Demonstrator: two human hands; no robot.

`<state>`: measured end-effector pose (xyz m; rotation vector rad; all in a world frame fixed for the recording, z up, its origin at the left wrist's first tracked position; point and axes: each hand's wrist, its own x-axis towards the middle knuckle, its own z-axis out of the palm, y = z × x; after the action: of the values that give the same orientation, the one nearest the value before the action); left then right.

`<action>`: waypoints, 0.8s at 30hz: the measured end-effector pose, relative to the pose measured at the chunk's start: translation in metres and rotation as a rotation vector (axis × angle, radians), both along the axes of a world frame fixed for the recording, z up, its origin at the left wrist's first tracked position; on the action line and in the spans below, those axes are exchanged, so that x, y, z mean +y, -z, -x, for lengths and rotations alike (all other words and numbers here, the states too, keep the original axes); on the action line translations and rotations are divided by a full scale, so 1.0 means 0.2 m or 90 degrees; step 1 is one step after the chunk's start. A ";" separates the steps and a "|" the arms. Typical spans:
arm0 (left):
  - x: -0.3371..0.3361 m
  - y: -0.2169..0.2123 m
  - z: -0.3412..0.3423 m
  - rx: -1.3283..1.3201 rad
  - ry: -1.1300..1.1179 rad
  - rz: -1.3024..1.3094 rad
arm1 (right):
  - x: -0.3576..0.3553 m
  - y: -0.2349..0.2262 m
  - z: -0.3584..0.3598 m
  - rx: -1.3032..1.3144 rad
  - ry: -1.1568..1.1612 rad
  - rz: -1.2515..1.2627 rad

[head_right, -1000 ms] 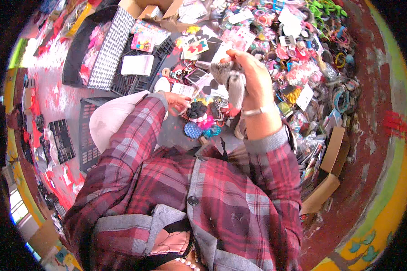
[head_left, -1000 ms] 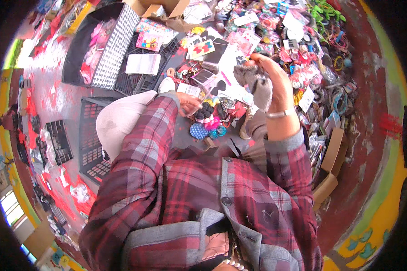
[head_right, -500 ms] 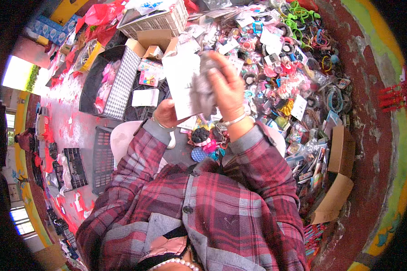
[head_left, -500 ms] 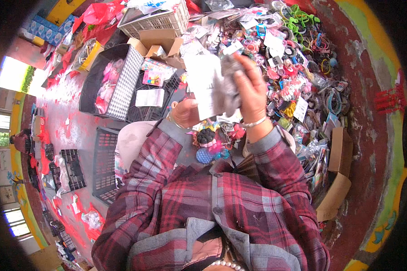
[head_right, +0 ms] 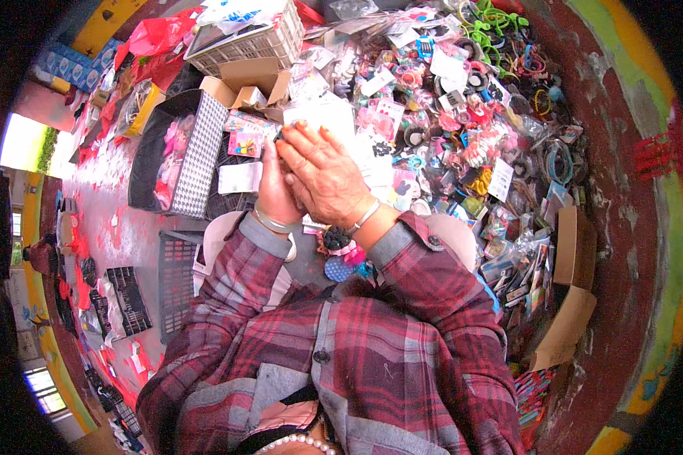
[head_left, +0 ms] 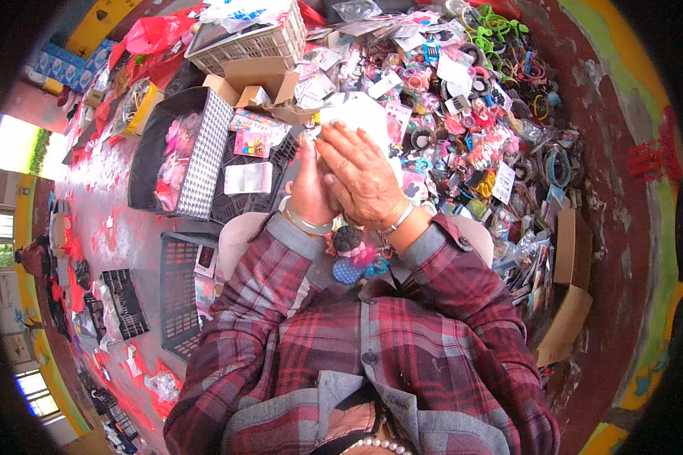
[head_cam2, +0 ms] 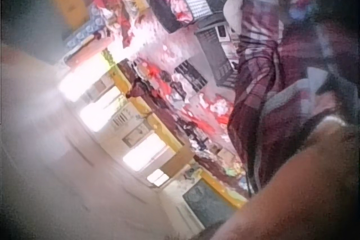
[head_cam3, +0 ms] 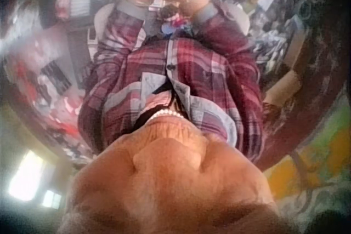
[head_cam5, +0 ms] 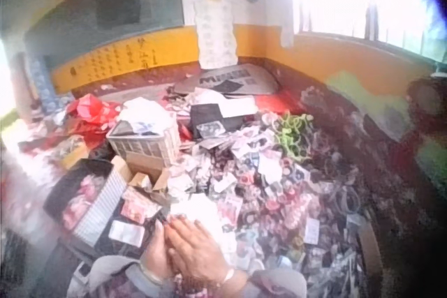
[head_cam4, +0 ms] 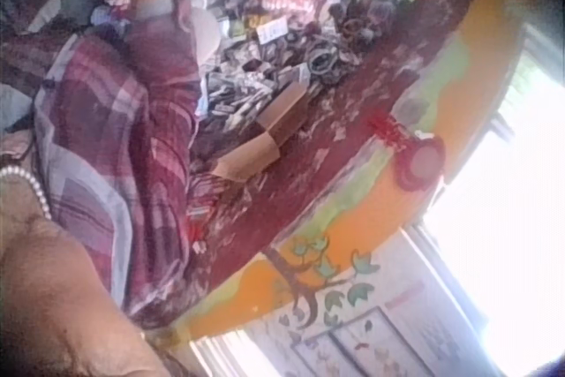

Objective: The person picks up individual hair bows and accessories from a pile on the floor, places them onto cardboard backing cards, and sorts them into plastic bins.

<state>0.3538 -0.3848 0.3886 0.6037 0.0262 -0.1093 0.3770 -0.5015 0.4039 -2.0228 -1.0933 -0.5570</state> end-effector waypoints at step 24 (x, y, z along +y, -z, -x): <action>0.09 0.09 -0.05 -0.055 0.038 0.112 | 0.06 0.03 -0.08 -0.011 0.056 -0.001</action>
<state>0.3643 -0.3665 0.3705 0.4334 -0.0837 -0.1420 0.3932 -0.4889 0.3972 -2.0759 -1.0174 -0.6201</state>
